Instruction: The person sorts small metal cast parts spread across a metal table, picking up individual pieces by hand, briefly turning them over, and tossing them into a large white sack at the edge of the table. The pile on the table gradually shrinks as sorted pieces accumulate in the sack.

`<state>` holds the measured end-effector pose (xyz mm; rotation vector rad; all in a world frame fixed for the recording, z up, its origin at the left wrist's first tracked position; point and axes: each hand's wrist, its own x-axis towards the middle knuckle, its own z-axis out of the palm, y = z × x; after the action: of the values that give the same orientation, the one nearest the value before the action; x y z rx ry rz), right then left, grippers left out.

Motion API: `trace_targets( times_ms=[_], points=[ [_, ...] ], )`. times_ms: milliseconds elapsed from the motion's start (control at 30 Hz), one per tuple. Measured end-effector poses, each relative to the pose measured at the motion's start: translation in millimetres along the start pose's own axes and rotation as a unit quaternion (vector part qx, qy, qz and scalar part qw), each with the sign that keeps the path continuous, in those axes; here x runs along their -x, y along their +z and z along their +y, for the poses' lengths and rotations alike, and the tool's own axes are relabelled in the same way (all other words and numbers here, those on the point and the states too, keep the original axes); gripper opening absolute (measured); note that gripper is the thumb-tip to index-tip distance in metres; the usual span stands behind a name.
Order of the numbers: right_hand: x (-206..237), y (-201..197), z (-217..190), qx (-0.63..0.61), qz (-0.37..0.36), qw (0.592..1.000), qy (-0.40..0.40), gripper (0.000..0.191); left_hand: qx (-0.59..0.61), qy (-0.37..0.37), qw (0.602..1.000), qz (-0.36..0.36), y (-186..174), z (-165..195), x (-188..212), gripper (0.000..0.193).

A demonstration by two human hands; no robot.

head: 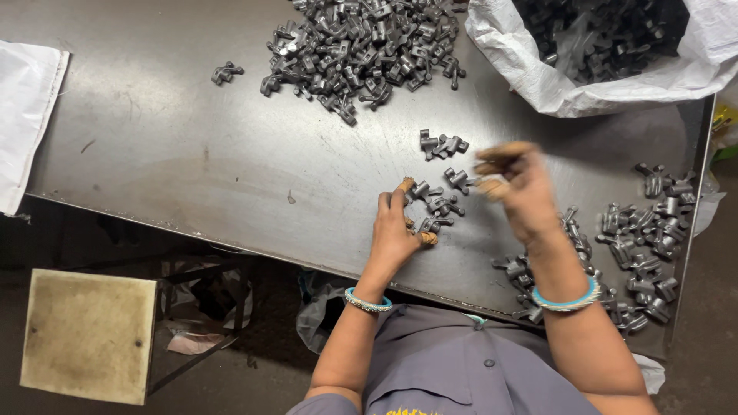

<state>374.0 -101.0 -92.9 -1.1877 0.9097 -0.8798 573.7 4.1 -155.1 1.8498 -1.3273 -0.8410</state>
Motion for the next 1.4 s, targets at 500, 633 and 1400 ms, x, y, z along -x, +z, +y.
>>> trace_targets(
  times_ms=[500, 633, 1400],
  points=[
    [46.6, 11.8, 34.6, 0.55, -0.074, 0.826, -0.102, 0.046, 0.075, -0.008, 0.997, -0.025, -28.2, 32.2, 9.1, 0.09],
    [56.8, -2.1, 39.0, 0.214, -0.033, 0.976, 0.004, 0.047, 0.182, 0.021, 0.981, -0.06, -20.4, 27.6, 12.1, 0.079],
    [15.0, -18.5, 11.8, 0.014, -0.009, 0.978, 0.209, 0.03, 0.309, -0.056, 0.948, -0.051, 8.2, 2.6, 8.7, 0.032]
  ],
)
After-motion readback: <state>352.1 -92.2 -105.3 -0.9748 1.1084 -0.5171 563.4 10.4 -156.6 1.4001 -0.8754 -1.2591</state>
